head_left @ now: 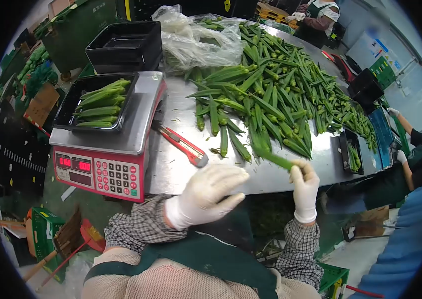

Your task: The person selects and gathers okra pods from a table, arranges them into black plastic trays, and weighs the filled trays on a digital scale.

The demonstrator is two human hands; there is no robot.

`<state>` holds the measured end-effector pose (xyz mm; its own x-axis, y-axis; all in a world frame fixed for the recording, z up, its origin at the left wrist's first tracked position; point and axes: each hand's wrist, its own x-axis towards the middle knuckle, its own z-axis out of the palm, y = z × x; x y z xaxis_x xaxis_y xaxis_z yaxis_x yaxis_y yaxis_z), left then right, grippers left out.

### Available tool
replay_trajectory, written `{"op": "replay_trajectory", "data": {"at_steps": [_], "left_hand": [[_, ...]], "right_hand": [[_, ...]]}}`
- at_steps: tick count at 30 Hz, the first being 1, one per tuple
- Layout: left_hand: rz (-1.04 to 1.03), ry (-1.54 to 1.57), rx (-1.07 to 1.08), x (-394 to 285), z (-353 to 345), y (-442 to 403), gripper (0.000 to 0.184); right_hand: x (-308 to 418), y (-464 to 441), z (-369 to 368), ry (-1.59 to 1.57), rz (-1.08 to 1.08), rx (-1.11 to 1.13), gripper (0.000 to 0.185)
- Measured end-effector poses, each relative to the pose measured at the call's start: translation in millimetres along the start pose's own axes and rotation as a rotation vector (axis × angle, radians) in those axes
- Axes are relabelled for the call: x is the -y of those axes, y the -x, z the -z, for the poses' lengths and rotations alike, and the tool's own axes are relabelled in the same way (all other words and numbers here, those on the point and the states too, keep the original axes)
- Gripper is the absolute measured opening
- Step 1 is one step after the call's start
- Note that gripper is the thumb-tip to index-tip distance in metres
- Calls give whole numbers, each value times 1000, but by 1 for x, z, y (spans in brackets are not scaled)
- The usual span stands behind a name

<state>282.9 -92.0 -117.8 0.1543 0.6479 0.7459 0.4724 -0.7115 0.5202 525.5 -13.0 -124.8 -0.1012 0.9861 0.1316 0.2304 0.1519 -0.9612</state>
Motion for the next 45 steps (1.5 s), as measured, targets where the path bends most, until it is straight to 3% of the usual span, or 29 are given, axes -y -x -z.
{"op": "replay_trajectory", "data": {"at_steps": [2, 4, 6, 7, 8, 10, 13, 15, 20, 22, 24, 27, 33, 36, 37, 40, 41, 44, 45], "left_hand": [[8, -100, 21, -5, -25, -10, 41], [92, -117, 94, -1, -35, -10, 43], [241, -43, 226, 11, -36, -2, 46], [236, 35, 73, 12, -32, -2, 40], [355, 171, -11, 16, -32, 4, 37], [865, 888, -222, 13, -28, 6, 29], [1014, 1440, -304, 31, -38, 15, 30], [1099, 1576, -298, 36, -53, 21, 30], [1130, 1674, -122, 49, -77, 30, 32], [1117, 1704, -96, 51, -75, 28, 32], [1104, 1752, -92, 51, -74, 28, 31], [1109, 1746, -81, 53, -75, 29, 34], [1113, 1738, -54, 57, -77, 32, 42], [1140, 1780, -35, 57, -76, 31, 50], [1154, 1799, -25, 56, -74, 28, 53], [1161, 1864, 212, 45, -64, 15, 54], [1151, 1813, 279, 43, -61, 17, 49], [1060, 1888, 300, 56, -72, 33, 42], [1090, 1987, 179, 55, -70, 31, 40]], "right_hand": [[12, 18, -4, 84, 18, 144, 16], [25, 28, -14, 89, 181, 350, 18], [24, 19, -20, 105, 276, 273, 22], [16, 10, -22, 134, 283, 204, 24], [7, 0, -26, 158, 289, 132, 25], [-9, -19, -36, 515, 437, 62, 32], [-36, -45, -54, 944, 611, 26, 36], [-50, -57, -54, 916, 586, 31, 34], [-62, -65, -30, 416, 262, -23, 29], [-46, -62, -17, -118, -208, -7, 24], [-53, -60, -5, -422, -260, 18, 23], [-53, -54, 3, -521, -311, 86, 26], [-39, -50, 6, -640, -291, 181, 30], [-19, -42, 17, -631, -323, 539, 30], [-8, -40, 18, -418, -410, 623, 31], [24, -46, -5, 26, -355, 1002, 30], [26, -45, -15, 42, -373, 943, 31], [9, -48, -35, 52, -84, 543, 29], [-6, -58, -33, 215, 54, 367, 28]]}}
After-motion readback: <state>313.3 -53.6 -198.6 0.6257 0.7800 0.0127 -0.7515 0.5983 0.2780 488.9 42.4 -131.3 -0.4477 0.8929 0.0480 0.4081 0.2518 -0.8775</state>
